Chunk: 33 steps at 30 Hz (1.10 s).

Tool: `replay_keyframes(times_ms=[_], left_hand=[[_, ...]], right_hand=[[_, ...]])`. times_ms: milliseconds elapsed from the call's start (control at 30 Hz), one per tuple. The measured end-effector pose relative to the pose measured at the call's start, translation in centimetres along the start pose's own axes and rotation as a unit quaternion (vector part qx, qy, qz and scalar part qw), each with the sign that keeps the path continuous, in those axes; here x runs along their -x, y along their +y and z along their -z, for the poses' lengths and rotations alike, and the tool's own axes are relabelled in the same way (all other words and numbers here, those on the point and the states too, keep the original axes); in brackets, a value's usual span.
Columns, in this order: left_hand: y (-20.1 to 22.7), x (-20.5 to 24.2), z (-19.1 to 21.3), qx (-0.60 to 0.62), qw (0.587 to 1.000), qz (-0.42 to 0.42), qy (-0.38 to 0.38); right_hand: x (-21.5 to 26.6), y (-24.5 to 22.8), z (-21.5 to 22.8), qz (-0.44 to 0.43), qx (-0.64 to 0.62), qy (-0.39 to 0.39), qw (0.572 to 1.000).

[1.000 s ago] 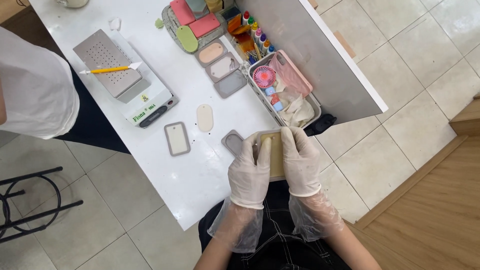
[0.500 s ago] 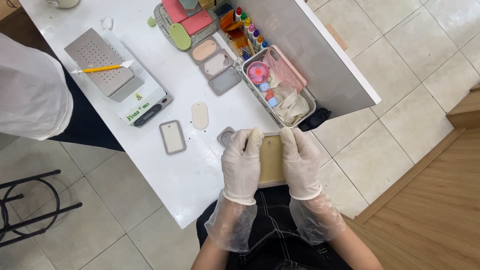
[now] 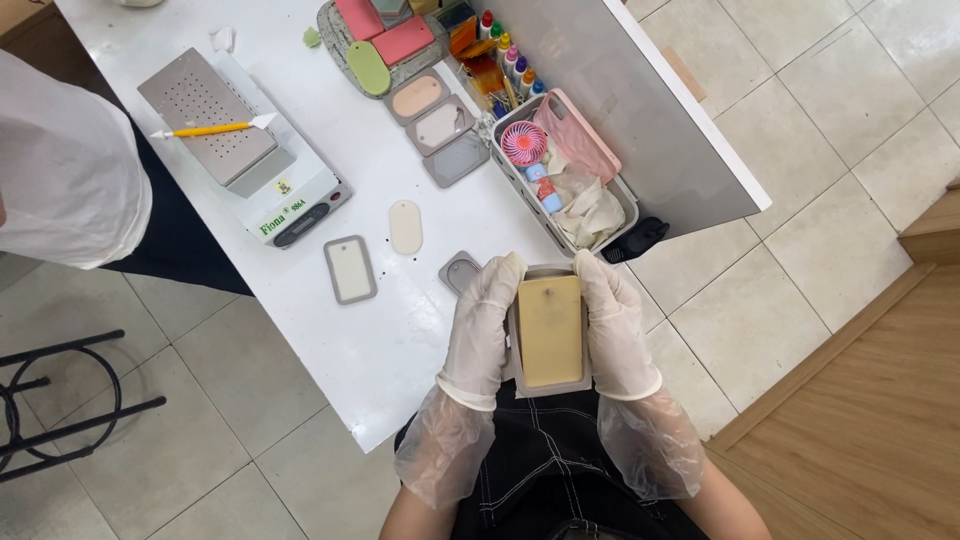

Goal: The person removes hardened wax tablets and flower-shaped wax ornaments from silicone molds by hand, pressing each piece out of its mold. They stack the finished wax pieces on the table and arrange the empty molds in a pile.

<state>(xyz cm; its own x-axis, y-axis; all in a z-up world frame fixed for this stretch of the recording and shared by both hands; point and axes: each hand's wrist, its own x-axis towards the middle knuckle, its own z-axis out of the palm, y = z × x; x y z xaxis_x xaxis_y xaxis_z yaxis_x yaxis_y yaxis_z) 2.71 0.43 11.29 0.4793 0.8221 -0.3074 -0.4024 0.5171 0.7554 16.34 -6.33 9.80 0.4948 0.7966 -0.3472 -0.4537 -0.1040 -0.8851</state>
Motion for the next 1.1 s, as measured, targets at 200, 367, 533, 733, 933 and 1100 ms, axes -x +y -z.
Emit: replay_keyframes(times_ms=[200, 367, 533, 733, 933, 1100], left_hand=[[0.1, -0.7, -0.9, 0.011, 0.998, 0.057, 0.024], [-0.2, 0.0, -0.6, -0.085, 0.995, 0.016, 0.044], [1.6, 2.6, -2.1, -0.264, 0.962, 0.02, 0.063], [-1.3, 2.1, -1.9, -0.225, 0.967, -0.03, 0.117], [-0.8, 1.6, -2.1, -0.125, 0.976, 0.002, 0.176], [-1.1, 1.4, -1.9, -0.086, 0.986, -0.019, 0.139]], right_hand=[[-1.2, 0.5, 0.0, -0.067, -0.058, 0.003, 0.996], [-1.7, 0.3, -0.8, -0.035, 0.029, 0.063, 0.997], [-1.9, -0.3, -0.9, 0.06, 0.106, 0.085, 0.989], [-1.1, 0.0, -1.3, 0.092, 0.111, 0.051, 0.988], [1.1, 0.1, -2.0, 0.084, 0.167, -0.001, 0.982], [0.8, 0.2, -2.9, 0.061, 0.098, 0.001, 0.993]])
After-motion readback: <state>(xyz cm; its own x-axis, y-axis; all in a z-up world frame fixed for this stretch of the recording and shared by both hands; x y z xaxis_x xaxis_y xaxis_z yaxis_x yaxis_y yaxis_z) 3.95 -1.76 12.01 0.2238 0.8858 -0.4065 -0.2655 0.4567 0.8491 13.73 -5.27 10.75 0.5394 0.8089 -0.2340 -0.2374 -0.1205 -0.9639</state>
